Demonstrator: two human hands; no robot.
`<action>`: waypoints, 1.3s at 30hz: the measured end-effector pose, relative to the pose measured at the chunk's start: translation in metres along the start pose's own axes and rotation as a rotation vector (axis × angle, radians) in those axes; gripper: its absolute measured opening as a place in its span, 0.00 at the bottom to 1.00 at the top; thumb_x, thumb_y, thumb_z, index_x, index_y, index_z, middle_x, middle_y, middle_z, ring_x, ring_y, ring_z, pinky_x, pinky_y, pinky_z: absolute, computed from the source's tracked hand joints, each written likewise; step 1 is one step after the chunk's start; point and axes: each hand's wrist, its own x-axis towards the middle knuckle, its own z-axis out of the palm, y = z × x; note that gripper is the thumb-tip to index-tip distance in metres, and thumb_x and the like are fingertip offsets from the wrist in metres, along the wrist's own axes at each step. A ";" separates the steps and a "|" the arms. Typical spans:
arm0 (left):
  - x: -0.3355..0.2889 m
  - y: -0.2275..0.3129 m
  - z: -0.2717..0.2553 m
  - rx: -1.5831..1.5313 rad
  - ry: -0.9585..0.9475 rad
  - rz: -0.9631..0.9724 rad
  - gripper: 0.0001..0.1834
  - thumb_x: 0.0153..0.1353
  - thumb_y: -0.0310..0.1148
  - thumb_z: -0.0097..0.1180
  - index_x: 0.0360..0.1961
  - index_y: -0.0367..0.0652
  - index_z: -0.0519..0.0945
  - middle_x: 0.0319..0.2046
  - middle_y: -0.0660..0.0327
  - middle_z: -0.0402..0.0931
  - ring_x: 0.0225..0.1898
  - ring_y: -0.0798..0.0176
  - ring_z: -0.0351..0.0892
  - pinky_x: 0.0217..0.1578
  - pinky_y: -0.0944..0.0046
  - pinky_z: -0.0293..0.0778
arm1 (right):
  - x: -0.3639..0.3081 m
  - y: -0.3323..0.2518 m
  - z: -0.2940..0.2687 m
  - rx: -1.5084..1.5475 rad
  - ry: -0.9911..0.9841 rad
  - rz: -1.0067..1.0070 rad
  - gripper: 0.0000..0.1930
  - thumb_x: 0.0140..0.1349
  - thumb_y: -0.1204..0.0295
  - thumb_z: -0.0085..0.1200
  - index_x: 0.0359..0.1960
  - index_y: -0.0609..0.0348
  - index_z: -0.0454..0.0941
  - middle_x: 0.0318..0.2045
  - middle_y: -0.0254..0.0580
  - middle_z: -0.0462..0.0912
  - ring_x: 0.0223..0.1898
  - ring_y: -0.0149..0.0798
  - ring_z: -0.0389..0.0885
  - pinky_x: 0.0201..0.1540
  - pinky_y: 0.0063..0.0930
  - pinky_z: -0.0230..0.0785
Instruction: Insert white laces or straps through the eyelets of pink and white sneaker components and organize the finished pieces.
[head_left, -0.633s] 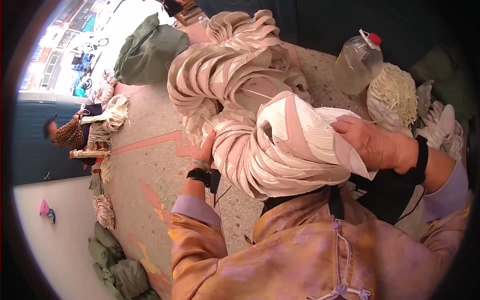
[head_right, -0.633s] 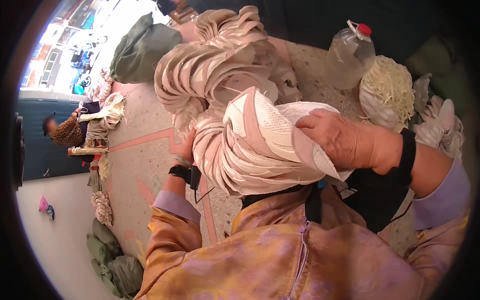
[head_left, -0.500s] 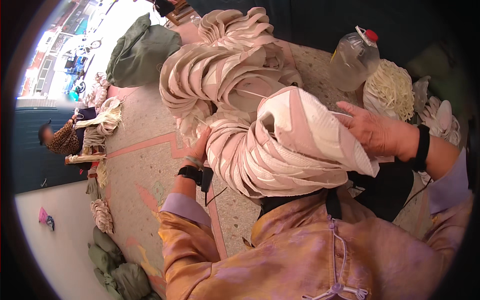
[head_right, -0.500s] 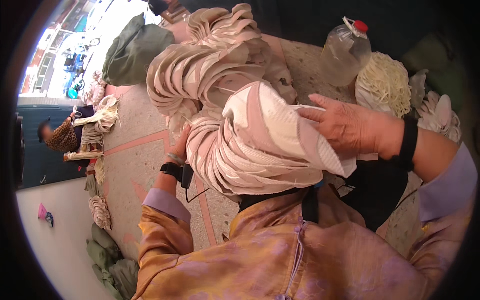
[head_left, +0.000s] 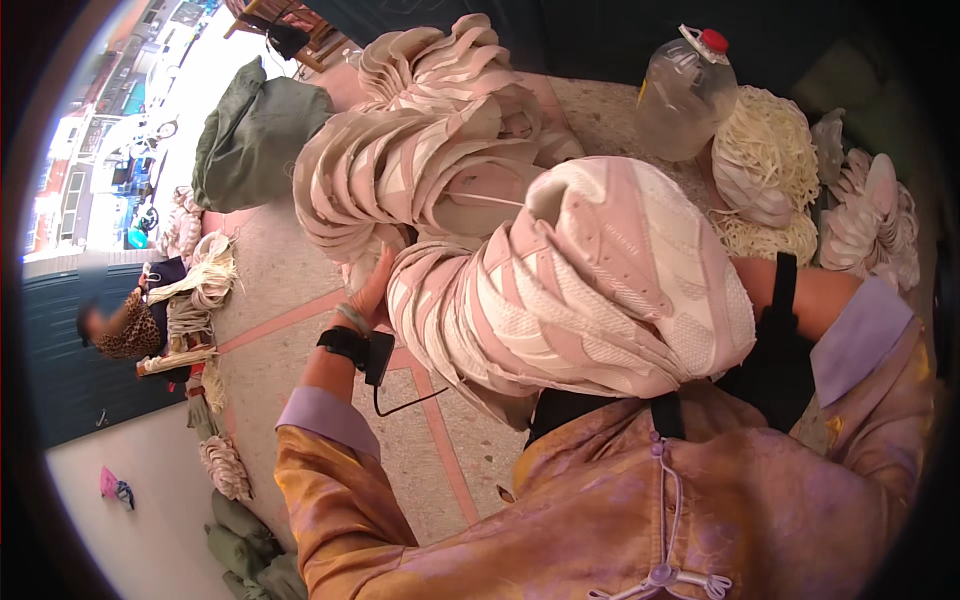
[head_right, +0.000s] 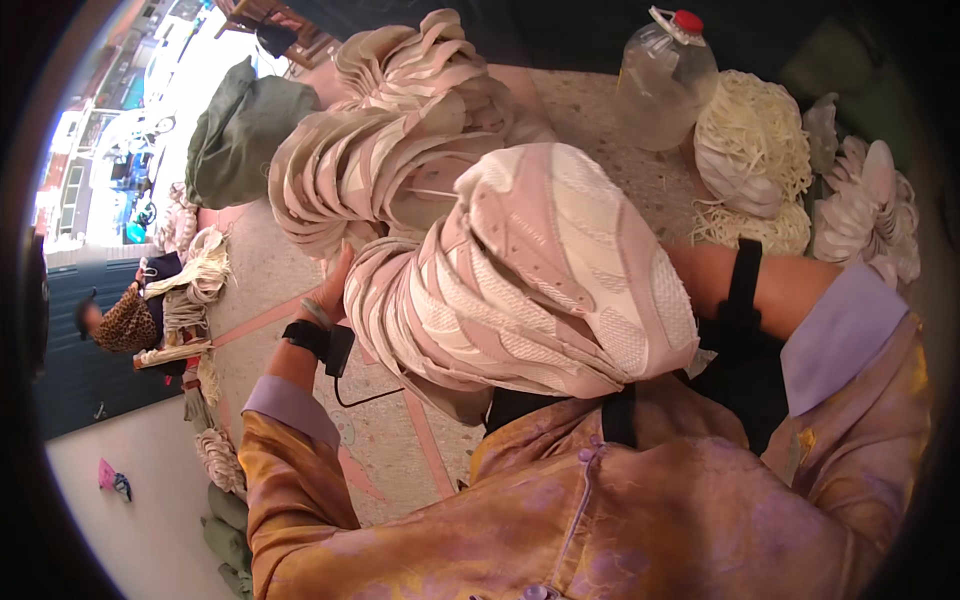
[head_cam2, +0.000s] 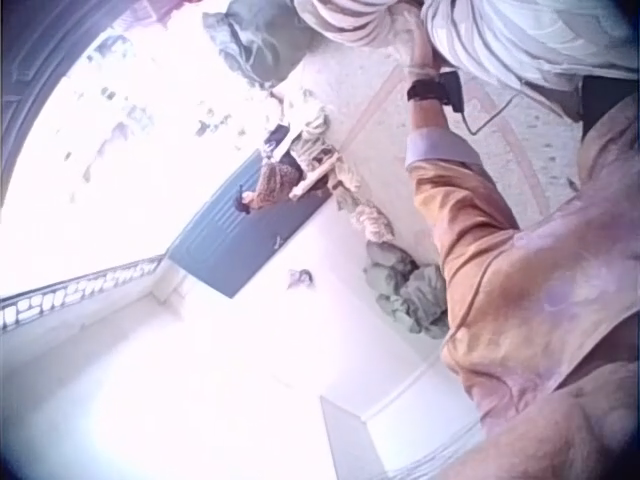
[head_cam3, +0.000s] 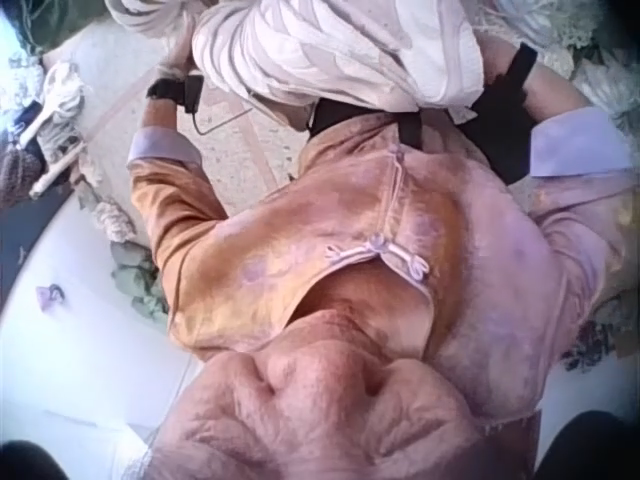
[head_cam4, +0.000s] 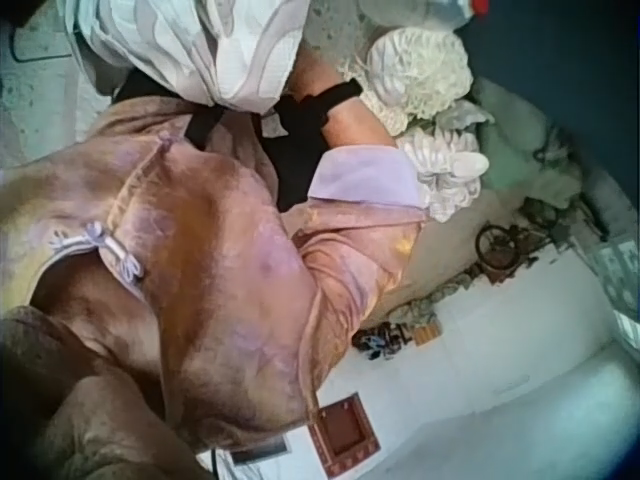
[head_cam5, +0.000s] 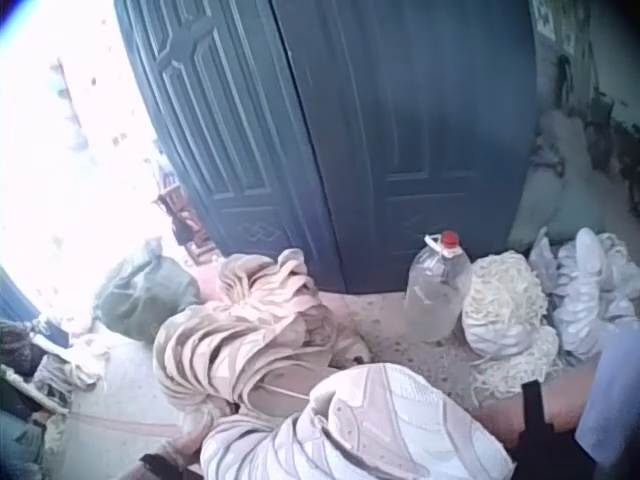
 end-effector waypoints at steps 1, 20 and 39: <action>-0.002 0.001 -0.008 0.055 -0.013 0.002 0.42 0.56 0.68 0.27 0.58 0.45 0.62 0.54 0.55 0.66 0.53 0.56 0.67 0.48 0.55 0.66 | -0.010 0.000 0.006 0.067 0.020 0.010 0.25 0.56 0.64 0.49 0.56 0.55 0.63 0.56 0.37 0.65 0.58 0.33 0.60 0.62 0.35 0.49; 0.001 -0.119 0.028 -0.590 0.186 0.498 0.38 0.58 0.59 0.42 0.61 0.42 0.55 0.57 0.55 0.61 0.56 0.55 0.63 0.55 0.56 0.63 | 0.091 0.044 0.018 1.287 0.336 0.374 0.26 0.59 0.67 0.50 0.58 0.62 0.60 0.57 0.39 0.64 0.57 0.30 0.61 0.61 0.24 0.50; -0.227 -0.050 0.106 -0.522 0.380 1.027 0.34 0.57 0.58 0.34 0.56 0.44 0.63 0.49 0.57 0.69 0.45 0.54 0.70 0.38 0.55 0.69 | 0.103 -0.145 -0.078 1.187 0.287 -0.431 0.21 0.53 0.65 0.54 0.44 0.68 0.72 0.40 0.40 0.76 0.39 0.30 0.74 0.43 0.24 0.65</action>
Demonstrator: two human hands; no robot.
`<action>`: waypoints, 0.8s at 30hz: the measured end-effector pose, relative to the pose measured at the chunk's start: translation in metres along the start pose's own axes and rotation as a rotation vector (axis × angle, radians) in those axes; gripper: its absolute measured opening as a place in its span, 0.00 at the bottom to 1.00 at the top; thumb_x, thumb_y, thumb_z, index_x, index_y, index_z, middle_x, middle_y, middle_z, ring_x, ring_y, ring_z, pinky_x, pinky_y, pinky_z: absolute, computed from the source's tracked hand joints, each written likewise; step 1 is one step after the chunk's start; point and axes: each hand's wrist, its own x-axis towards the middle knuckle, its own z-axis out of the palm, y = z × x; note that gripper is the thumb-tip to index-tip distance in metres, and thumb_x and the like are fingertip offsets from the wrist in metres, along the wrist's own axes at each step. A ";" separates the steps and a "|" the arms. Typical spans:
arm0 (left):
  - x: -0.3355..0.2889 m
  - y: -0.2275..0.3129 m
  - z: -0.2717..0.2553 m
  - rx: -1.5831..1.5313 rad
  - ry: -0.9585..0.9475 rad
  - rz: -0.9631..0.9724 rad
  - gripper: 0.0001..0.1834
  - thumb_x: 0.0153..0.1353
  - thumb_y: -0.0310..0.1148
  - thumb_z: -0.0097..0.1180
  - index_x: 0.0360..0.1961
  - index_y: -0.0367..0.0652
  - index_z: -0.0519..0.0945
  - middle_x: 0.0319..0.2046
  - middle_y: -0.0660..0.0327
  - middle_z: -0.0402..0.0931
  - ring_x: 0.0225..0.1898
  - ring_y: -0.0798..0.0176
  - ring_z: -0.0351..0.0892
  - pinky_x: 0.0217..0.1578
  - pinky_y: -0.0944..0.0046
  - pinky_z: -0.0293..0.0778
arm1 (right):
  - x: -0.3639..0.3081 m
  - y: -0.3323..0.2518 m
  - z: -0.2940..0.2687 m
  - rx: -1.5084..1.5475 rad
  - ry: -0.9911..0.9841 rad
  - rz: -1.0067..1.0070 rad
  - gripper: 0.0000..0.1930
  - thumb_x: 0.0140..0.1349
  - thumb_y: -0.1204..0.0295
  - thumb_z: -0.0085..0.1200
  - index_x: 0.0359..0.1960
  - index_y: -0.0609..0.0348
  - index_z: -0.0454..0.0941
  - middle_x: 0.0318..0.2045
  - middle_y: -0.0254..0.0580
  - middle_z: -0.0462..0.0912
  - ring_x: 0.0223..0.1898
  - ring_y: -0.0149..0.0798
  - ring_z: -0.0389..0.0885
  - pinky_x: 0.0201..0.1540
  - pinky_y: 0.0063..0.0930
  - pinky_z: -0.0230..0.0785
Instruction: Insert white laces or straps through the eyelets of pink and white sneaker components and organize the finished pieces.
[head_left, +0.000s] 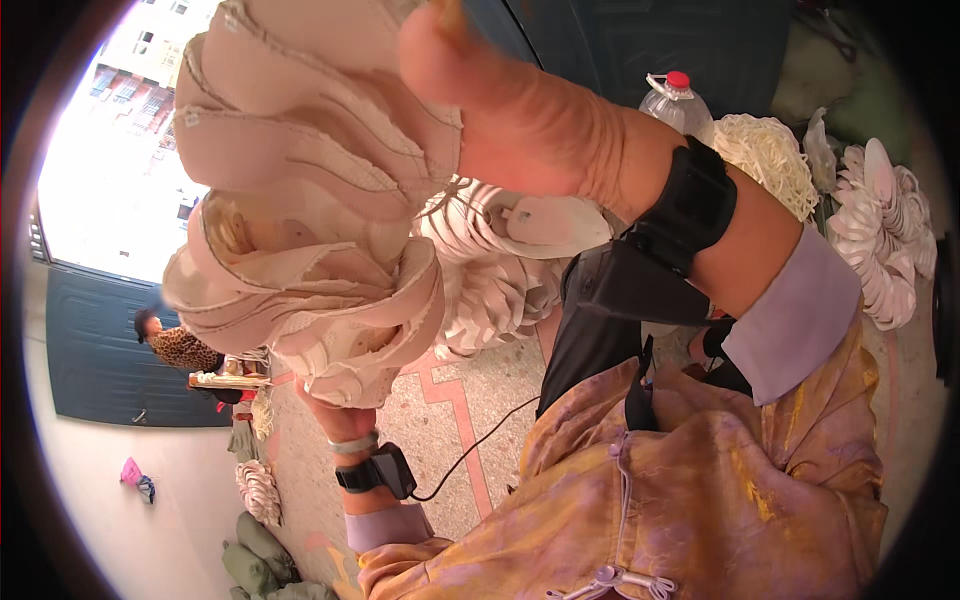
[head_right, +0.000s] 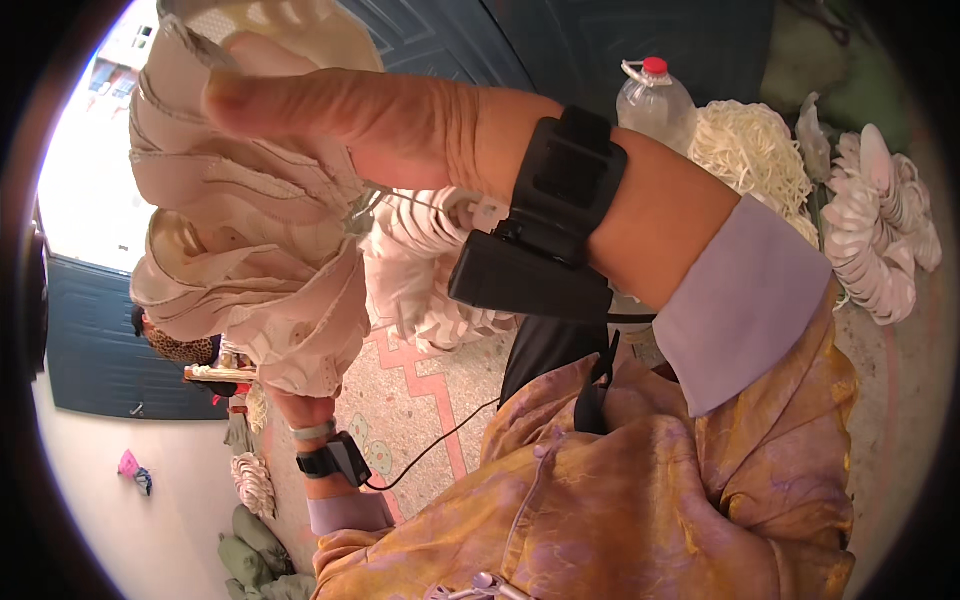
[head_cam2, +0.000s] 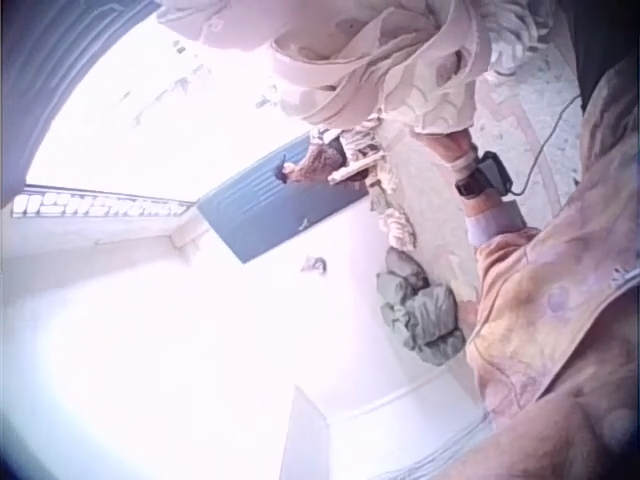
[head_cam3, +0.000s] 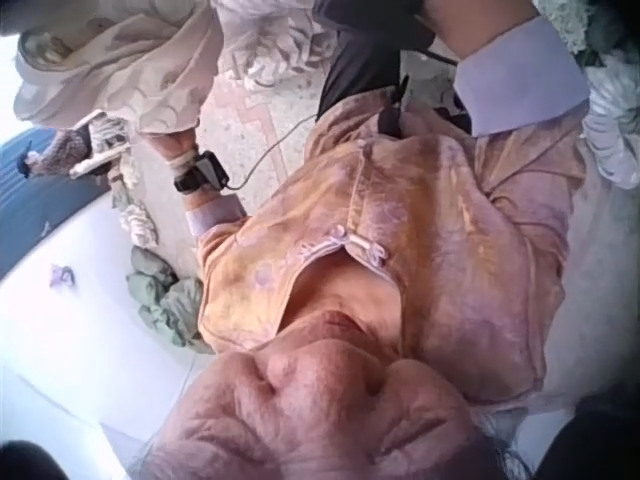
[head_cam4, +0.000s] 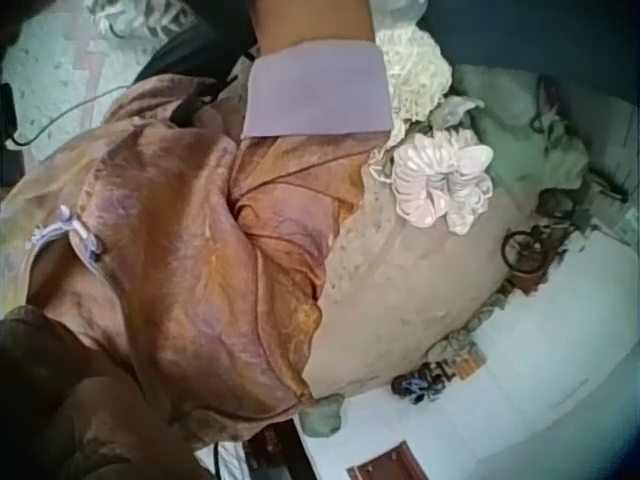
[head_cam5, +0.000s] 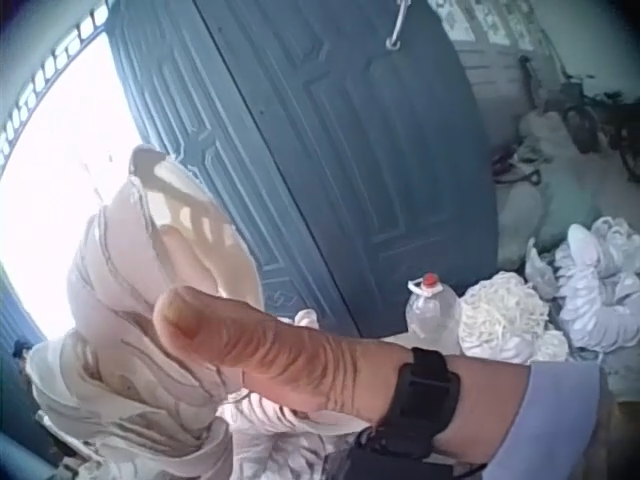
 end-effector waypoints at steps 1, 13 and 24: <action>-0.011 0.005 0.002 -0.007 -0.064 0.015 0.33 0.59 0.57 0.30 0.58 0.44 0.61 0.54 0.56 0.64 0.54 0.51 0.65 0.53 0.50 0.63 | -0.003 -0.005 0.006 -0.018 -0.006 -0.011 0.21 0.53 0.65 0.54 0.44 0.68 0.72 0.40 0.40 0.76 0.39 0.30 0.74 0.43 0.24 0.65; -0.103 0.015 0.022 0.016 -0.069 0.045 0.31 0.60 0.57 0.32 0.56 0.46 0.62 0.52 0.57 0.66 0.51 0.54 0.67 0.51 0.52 0.66 | -0.021 -0.034 0.025 -0.142 0.004 -0.072 0.21 0.51 0.68 0.55 0.45 0.68 0.71 0.40 0.41 0.76 0.40 0.31 0.73 0.44 0.24 0.65; -0.108 0.019 0.038 0.078 -0.053 0.016 0.34 0.59 0.58 0.34 0.56 0.41 0.62 0.51 0.55 0.66 0.51 0.52 0.67 0.51 0.50 0.65 | -0.016 -0.035 0.013 -0.231 0.035 -0.077 0.22 0.50 0.70 0.56 0.46 0.68 0.70 0.40 0.42 0.76 0.40 0.32 0.73 0.44 0.25 0.65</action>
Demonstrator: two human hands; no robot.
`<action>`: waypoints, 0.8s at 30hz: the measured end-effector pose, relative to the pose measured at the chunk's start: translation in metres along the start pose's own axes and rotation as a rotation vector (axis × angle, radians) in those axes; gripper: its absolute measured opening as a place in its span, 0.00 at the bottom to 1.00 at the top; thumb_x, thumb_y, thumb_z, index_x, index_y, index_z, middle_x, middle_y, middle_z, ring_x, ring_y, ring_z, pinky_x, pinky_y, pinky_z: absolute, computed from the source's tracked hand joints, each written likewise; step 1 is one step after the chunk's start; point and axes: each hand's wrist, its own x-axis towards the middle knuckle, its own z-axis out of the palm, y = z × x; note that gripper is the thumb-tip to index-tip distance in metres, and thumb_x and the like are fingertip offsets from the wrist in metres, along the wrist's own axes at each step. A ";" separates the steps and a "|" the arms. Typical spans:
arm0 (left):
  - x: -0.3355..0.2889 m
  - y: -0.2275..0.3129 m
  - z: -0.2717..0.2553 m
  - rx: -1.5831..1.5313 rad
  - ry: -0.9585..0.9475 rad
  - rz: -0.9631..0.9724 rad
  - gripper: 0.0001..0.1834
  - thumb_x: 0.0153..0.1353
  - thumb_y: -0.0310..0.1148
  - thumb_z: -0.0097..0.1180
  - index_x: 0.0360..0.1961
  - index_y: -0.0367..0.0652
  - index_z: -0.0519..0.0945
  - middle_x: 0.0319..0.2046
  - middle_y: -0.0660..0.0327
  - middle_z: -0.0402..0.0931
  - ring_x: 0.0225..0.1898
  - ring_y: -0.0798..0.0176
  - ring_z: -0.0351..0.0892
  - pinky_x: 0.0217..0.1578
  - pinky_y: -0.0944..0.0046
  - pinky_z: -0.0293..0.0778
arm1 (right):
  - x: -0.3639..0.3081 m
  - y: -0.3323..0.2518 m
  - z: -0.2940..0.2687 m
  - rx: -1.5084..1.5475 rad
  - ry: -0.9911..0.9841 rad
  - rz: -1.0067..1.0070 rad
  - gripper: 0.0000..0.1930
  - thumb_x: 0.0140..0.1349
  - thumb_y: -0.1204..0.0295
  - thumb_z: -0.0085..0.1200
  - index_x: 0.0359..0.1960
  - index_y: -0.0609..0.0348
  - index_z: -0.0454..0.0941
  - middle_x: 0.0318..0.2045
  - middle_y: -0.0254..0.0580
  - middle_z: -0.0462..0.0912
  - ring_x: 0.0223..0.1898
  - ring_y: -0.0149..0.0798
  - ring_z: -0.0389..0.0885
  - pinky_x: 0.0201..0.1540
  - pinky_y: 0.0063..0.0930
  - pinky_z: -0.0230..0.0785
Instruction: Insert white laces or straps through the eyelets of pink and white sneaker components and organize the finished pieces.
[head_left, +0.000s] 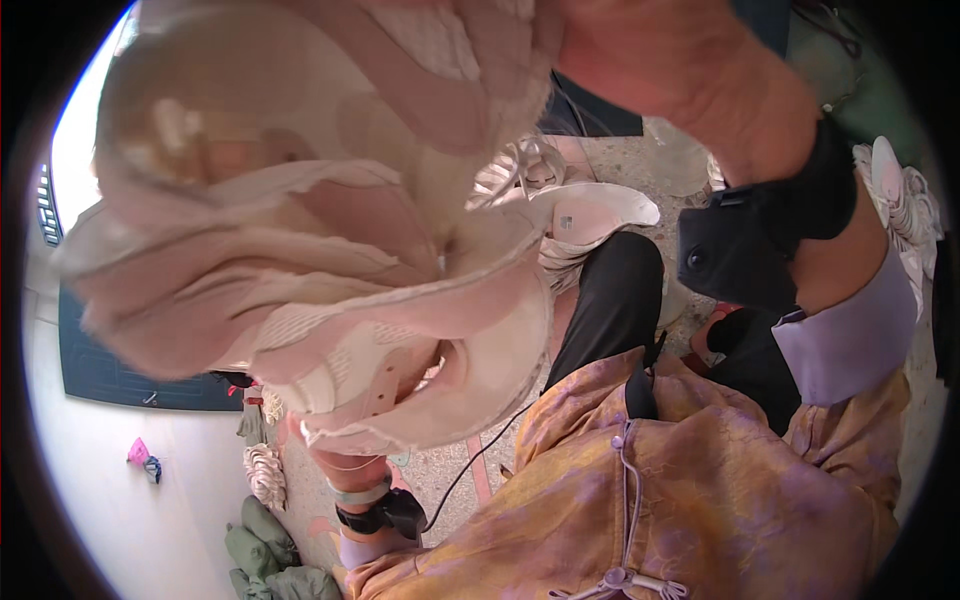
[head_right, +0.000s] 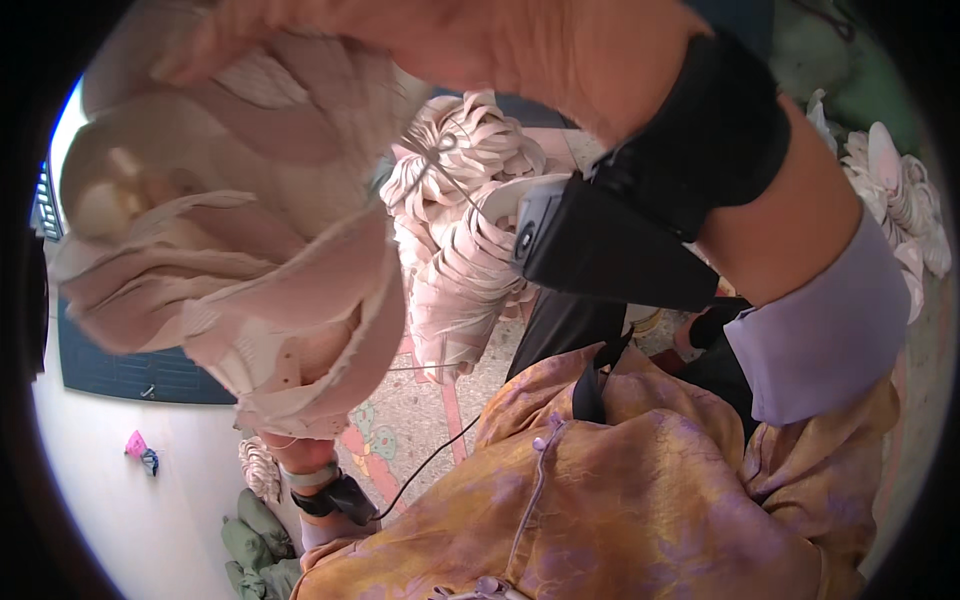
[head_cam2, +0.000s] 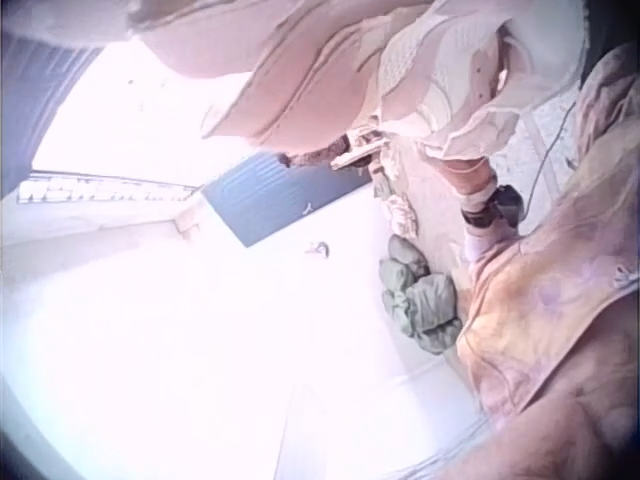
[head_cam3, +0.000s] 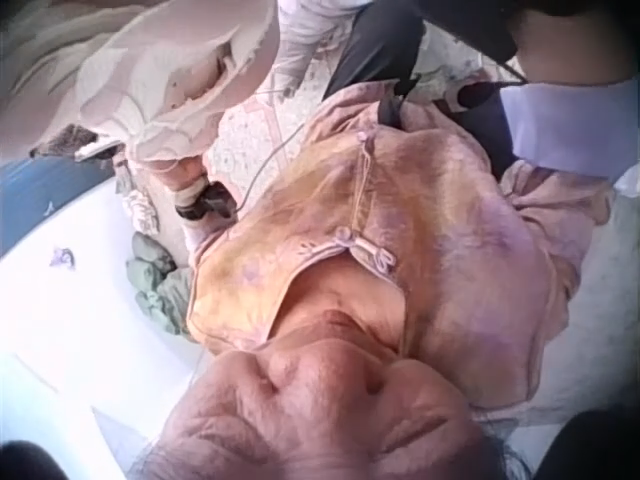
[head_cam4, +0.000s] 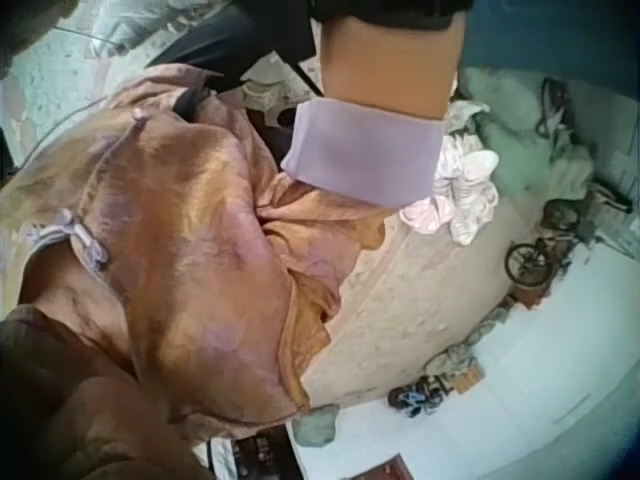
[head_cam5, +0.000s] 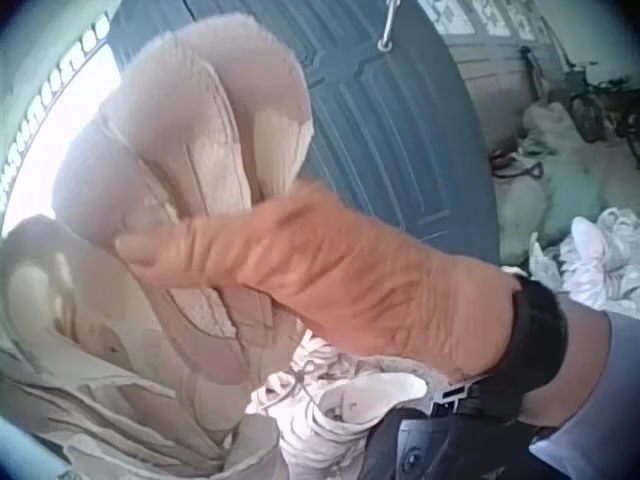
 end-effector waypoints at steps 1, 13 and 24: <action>0.003 -0.011 -0.007 -0.005 0.008 -0.006 0.34 0.59 0.58 0.34 0.56 0.41 0.62 0.51 0.55 0.66 0.51 0.52 0.67 0.51 0.50 0.65 | 0.000 0.002 -0.001 -0.008 0.003 0.009 0.22 0.50 0.70 0.56 0.46 0.68 0.70 0.40 0.42 0.76 0.40 0.32 0.73 0.44 0.25 0.65; 0.045 -0.099 0.020 -0.044 0.037 -0.417 0.33 0.59 0.57 0.30 0.54 0.43 0.64 0.49 0.56 0.69 0.48 0.56 0.71 0.46 0.57 0.70 | 0.005 0.042 -0.029 -0.123 0.081 0.079 0.23 0.48 0.73 0.57 0.47 0.68 0.68 0.41 0.43 0.75 0.41 0.33 0.72 0.45 0.25 0.64; 0.041 -0.091 0.038 -0.040 0.007 -0.367 0.26 0.61 0.48 0.34 0.52 0.41 0.66 0.47 0.56 0.70 0.46 0.58 0.73 0.45 0.59 0.71 | -0.003 0.034 -0.029 -0.265 0.169 0.072 0.25 0.46 0.75 0.58 0.48 0.68 0.67 0.41 0.43 0.75 0.42 0.34 0.72 0.45 0.26 0.64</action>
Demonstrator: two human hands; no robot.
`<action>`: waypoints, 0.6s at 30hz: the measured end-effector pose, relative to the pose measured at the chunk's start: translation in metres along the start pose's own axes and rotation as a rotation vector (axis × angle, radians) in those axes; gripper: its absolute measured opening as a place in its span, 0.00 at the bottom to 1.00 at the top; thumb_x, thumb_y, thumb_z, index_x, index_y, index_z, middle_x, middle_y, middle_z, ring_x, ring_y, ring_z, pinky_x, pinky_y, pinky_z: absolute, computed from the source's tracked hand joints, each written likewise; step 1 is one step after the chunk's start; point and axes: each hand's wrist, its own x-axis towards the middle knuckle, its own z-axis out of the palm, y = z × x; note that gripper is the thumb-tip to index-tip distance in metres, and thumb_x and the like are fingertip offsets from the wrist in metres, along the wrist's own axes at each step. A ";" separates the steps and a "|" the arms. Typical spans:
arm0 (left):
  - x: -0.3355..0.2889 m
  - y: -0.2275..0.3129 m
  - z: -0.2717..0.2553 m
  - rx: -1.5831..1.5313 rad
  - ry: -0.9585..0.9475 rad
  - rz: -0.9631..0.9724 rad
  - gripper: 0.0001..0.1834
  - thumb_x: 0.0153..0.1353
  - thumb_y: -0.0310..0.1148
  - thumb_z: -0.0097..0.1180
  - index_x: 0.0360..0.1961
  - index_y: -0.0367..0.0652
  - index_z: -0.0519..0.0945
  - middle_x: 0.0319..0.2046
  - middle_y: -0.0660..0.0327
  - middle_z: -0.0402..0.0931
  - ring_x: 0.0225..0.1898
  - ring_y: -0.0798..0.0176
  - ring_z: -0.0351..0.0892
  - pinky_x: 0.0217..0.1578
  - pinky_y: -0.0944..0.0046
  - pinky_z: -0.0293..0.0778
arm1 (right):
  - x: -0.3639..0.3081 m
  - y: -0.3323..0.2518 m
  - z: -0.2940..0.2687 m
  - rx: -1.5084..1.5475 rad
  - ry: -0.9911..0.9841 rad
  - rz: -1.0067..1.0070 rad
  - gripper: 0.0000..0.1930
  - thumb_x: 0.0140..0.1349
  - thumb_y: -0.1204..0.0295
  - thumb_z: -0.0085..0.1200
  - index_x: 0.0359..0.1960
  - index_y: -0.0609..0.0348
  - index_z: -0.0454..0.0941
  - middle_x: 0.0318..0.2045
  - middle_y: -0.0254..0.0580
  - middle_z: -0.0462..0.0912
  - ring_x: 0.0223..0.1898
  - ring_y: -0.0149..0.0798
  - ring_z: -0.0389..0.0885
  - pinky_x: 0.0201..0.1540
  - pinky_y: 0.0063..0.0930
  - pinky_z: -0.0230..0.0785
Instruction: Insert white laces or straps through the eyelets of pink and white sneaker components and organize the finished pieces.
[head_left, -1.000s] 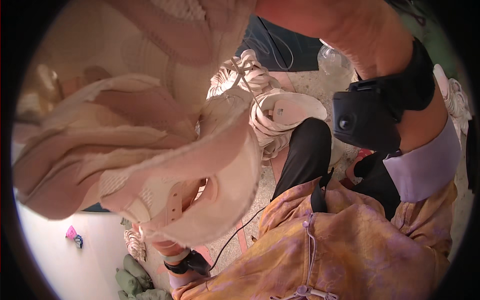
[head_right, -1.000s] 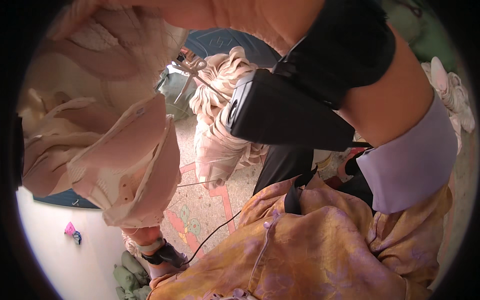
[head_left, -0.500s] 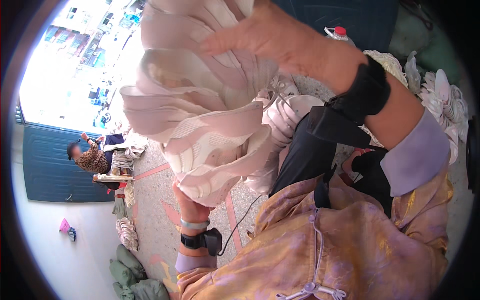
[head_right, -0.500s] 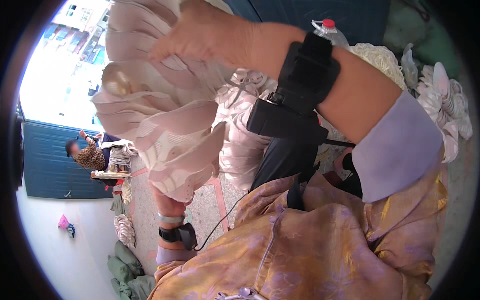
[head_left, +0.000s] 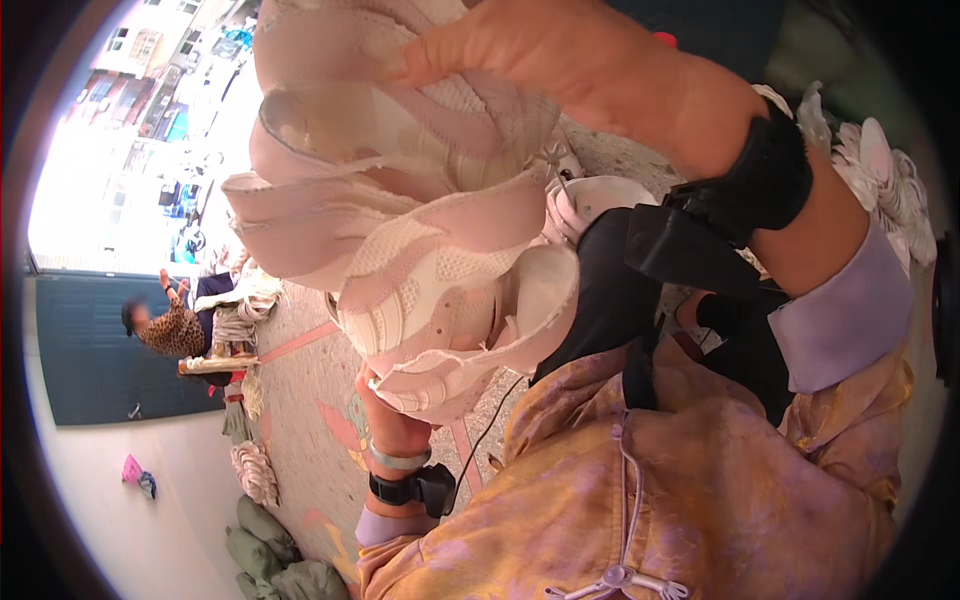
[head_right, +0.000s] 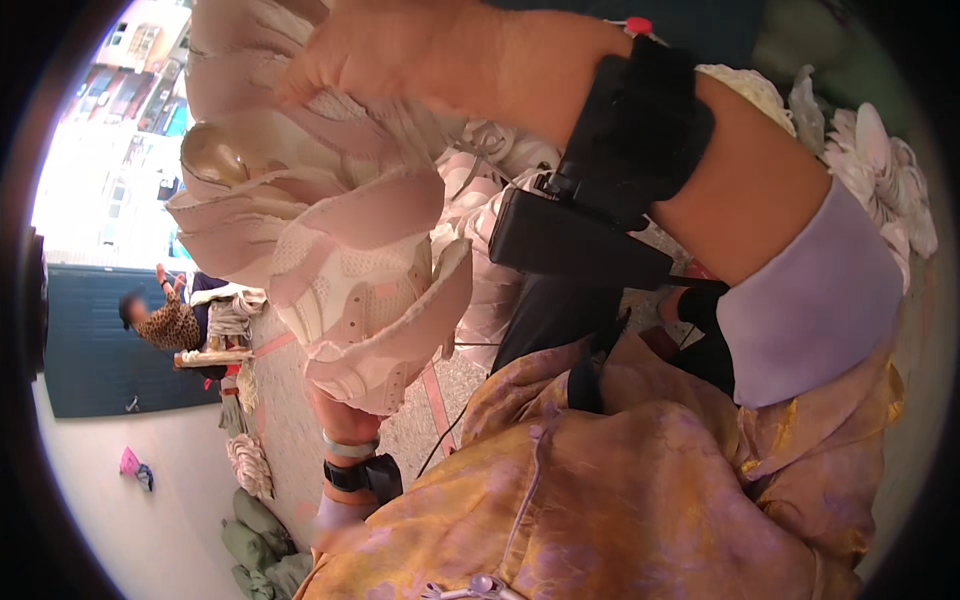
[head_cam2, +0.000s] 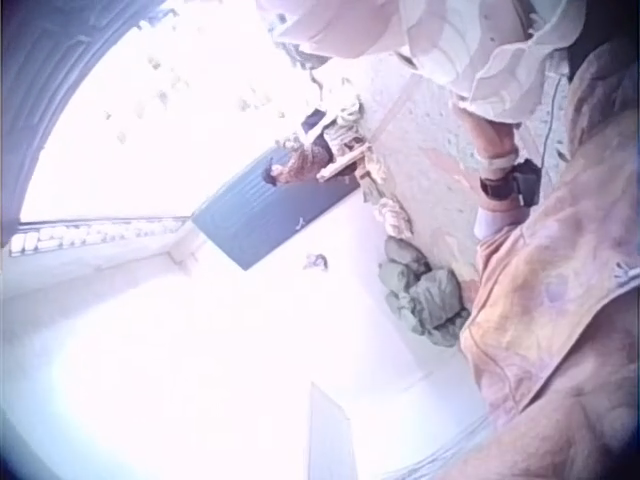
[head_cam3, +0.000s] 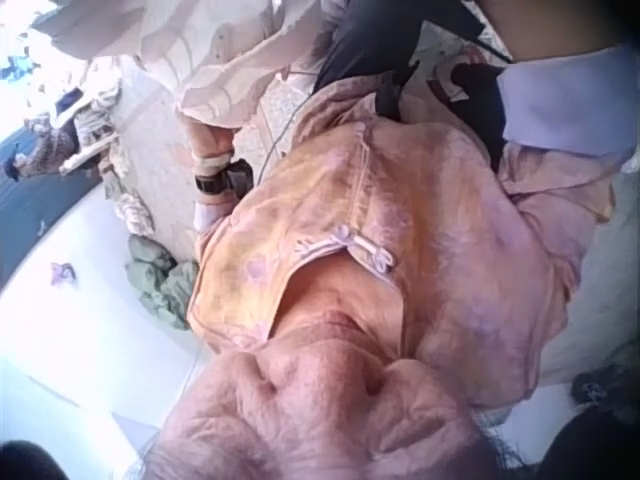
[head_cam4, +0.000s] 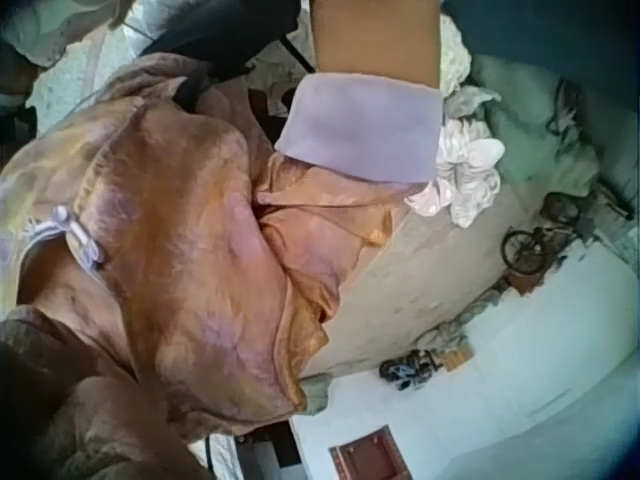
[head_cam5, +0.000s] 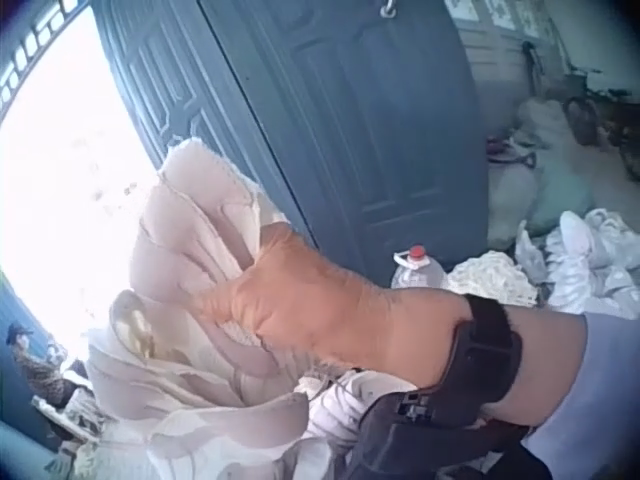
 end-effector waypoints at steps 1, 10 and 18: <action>0.000 0.001 0.004 -0.023 -0.008 -0.004 0.26 0.61 0.48 0.34 0.52 0.40 0.66 0.47 0.56 0.71 0.45 0.57 0.73 0.44 0.59 0.71 | -0.003 -0.004 -0.001 -0.021 0.018 -0.003 0.25 0.46 0.76 0.58 0.48 0.68 0.67 0.41 0.43 0.75 0.42 0.35 0.72 0.45 0.26 0.64; 0.000 0.017 0.017 0.041 -0.114 -0.117 0.26 0.61 0.49 0.33 0.52 0.42 0.66 0.47 0.57 0.71 0.45 0.57 0.73 0.42 0.58 0.73 | -0.019 -0.029 0.005 -0.570 0.367 0.161 0.23 0.48 0.66 0.59 0.41 0.74 0.72 0.36 0.47 0.77 0.36 0.36 0.76 0.40 0.26 0.67; 0.005 0.025 -0.004 0.050 -0.124 -0.143 0.26 0.62 0.49 0.33 0.53 0.42 0.65 0.48 0.56 0.70 0.47 0.55 0.72 0.45 0.58 0.71 | -0.016 -0.019 0.009 -0.579 0.414 0.231 0.19 0.42 0.67 0.63 0.29 0.74 0.76 0.28 0.48 0.77 0.29 0.38 0.75 0.33 0.28 0.67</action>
